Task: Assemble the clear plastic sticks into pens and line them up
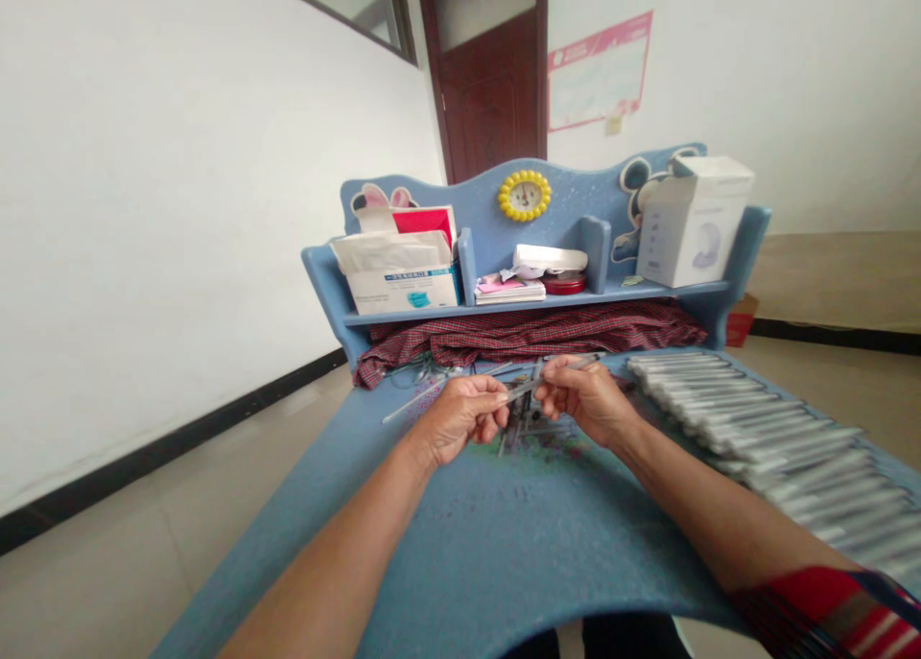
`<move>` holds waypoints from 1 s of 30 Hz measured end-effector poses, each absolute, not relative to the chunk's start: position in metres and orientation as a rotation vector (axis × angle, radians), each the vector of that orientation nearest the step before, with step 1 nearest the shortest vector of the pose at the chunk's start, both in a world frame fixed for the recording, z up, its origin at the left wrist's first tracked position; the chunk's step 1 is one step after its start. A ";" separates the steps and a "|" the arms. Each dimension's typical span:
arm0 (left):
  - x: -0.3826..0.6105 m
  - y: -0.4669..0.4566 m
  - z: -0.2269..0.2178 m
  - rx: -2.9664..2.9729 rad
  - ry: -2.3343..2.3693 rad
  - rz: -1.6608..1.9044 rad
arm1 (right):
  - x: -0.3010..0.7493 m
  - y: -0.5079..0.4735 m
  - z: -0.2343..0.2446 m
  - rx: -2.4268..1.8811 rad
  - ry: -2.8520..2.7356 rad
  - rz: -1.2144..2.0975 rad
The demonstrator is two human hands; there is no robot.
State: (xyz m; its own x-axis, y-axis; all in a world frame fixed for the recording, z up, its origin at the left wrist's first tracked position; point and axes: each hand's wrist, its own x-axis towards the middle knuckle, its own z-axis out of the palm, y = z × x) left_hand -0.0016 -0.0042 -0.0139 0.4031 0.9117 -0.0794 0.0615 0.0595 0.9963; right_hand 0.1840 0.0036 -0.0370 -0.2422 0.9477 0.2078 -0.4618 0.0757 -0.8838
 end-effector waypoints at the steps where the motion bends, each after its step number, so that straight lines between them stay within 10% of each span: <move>1: -0.001 -0.004 -0.014 1.349 0.962 0.852 | 0.183 0.003 -0.037 -0.601 -1.114 1.476; 30: 0.006 -0.002 -0.005 1.381 0.991 0.973 | 0.171 0.001 -0.025 -0.601 -1.097 1.445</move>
